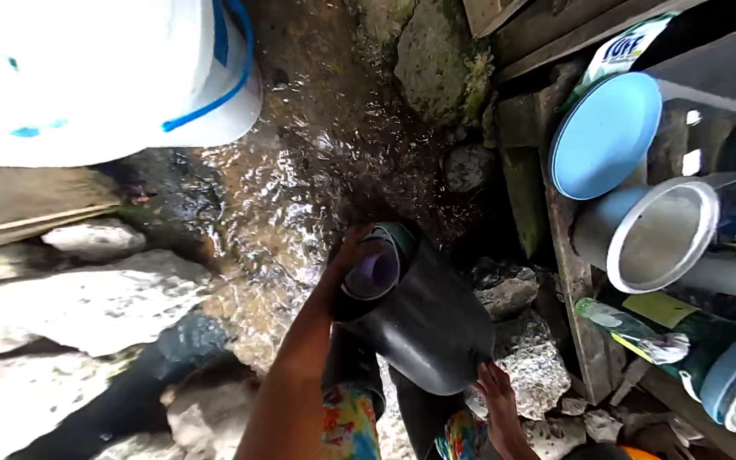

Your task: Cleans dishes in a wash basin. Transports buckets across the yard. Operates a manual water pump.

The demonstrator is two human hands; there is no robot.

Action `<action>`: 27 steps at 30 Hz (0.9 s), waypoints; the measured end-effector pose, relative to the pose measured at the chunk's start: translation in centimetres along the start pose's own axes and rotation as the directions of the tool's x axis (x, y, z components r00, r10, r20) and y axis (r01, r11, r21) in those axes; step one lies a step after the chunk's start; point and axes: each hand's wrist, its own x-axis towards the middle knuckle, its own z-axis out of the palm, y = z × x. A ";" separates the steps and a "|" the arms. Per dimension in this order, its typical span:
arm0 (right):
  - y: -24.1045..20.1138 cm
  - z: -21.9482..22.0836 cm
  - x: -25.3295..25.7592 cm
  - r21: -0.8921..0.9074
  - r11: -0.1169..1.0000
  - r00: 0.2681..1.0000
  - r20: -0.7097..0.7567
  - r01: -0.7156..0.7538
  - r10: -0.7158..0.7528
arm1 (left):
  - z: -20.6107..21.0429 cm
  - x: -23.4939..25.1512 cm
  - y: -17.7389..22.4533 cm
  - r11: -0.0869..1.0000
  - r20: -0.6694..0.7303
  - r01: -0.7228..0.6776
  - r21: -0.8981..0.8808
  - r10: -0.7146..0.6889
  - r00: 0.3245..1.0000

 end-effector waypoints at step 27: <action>-0.4 -1.4 -4.4 -0.179 -0.262 -0.056 0.720 0.948 -0.691 | 3.7 -12.1 10.6 0.862 0.013 -0.143 0.487 0.157 0.987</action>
